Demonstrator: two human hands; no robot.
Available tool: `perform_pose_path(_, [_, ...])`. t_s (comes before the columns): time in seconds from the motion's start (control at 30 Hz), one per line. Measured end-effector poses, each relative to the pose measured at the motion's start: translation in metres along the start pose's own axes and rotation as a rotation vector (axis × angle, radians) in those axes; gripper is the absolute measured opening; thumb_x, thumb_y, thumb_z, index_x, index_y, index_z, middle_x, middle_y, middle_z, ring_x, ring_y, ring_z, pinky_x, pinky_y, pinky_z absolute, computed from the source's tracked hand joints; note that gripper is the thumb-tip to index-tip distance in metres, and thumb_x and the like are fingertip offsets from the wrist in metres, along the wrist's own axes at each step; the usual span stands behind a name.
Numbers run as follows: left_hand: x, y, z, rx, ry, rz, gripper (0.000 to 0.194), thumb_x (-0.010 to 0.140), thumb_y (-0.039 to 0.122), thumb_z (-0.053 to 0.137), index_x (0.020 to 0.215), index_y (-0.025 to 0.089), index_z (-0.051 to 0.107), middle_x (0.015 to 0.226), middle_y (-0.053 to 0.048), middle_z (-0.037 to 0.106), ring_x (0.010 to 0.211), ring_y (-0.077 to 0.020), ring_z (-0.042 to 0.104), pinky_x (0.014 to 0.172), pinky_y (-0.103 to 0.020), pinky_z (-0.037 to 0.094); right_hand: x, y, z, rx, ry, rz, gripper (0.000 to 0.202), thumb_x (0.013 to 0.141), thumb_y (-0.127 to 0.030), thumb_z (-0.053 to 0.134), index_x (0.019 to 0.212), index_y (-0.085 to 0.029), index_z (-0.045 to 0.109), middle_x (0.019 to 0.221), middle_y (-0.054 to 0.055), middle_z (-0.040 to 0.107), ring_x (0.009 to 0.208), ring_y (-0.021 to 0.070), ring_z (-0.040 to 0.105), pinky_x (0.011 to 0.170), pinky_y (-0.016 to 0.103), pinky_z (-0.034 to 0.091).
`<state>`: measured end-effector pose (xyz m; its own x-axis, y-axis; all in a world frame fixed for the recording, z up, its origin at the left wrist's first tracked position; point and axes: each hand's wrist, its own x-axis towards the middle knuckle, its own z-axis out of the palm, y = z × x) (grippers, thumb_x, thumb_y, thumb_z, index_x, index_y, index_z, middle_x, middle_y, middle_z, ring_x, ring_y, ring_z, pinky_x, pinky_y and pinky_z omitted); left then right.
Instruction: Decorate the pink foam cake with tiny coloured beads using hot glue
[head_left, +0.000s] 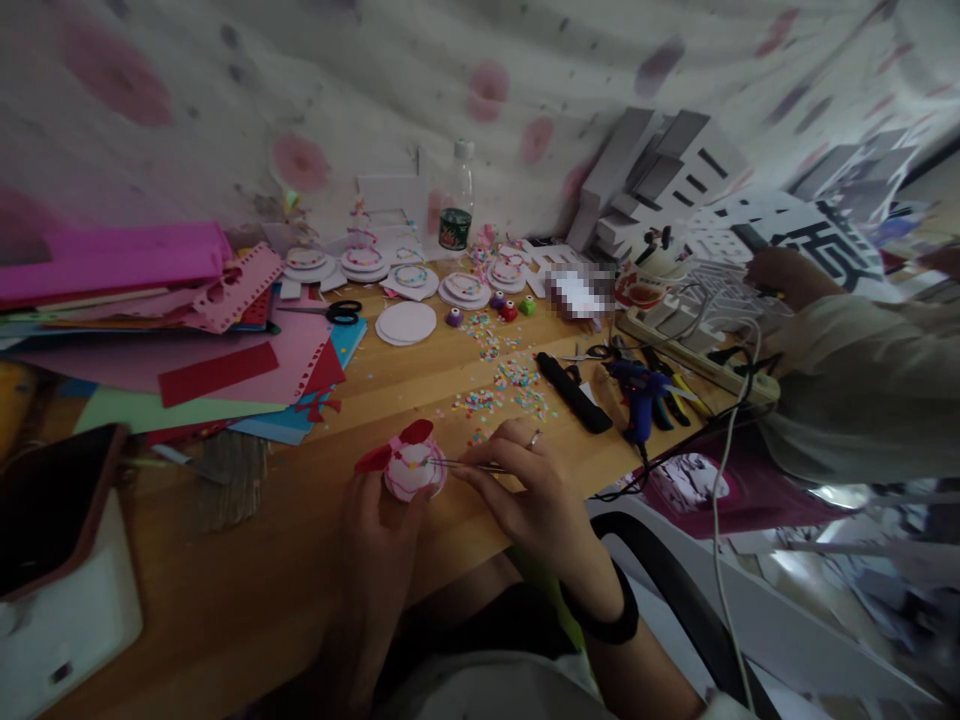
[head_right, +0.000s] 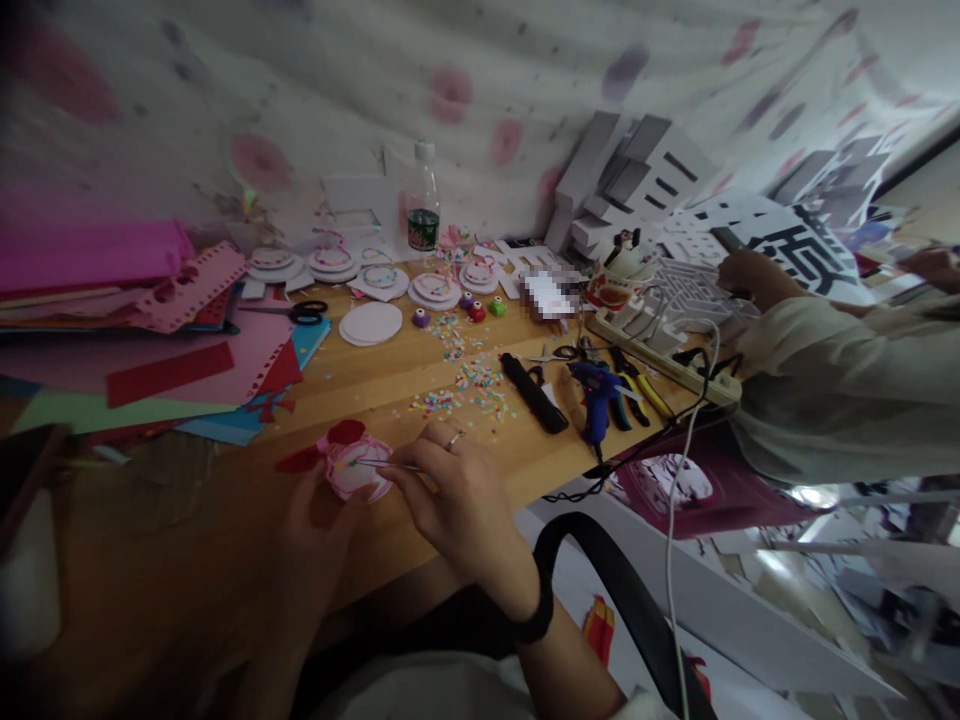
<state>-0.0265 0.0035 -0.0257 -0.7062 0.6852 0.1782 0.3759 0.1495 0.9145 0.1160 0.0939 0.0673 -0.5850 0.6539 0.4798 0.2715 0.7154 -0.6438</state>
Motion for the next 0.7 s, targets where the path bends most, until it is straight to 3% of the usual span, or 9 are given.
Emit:
perform_pose_path(0.17, [0.002, 0.007, -0.002, 0.003, -0.002, -0.01, 0.053, 0.076, 0.056, 0.071, 0.116, 0.022, 0.065, 0.115, -0.01, 0.071, 0.111, -0.0304, 0.065, 0.1, -0.05, 0.05, -0.001, -0.003, 0.002, -0.012, -0.022, 0.038, 0.015, 0.097, -0.026, 0.063, 0.085, -0.02, 0.07, 0.079, 0.004, 0.065, 0.077, 0.0188, 0.061, 0.068, 0.032, 0.048])
perform_pose_path(0.7, [0.002, 0.011, -0.003, -0.002, -0.014, -0.036, 0.056, 0.075, 0.058, 0.071, 0.117, 0.022, 0.065, 0.119, -0.011, 0.07, 0.114, -0.0312, 0.064, 0.102, -0.05, 0.049, -0.001, -0.002, 0.001, -0.016, -0.061, 0.024, 0.017, 0.099, -0.026, 0.061, 0.085, -0.02, 0.07, 0.079, 0.004, 0.064, 0.077, 0.0183, 0.06, 0.069, 0.032, 0.047])
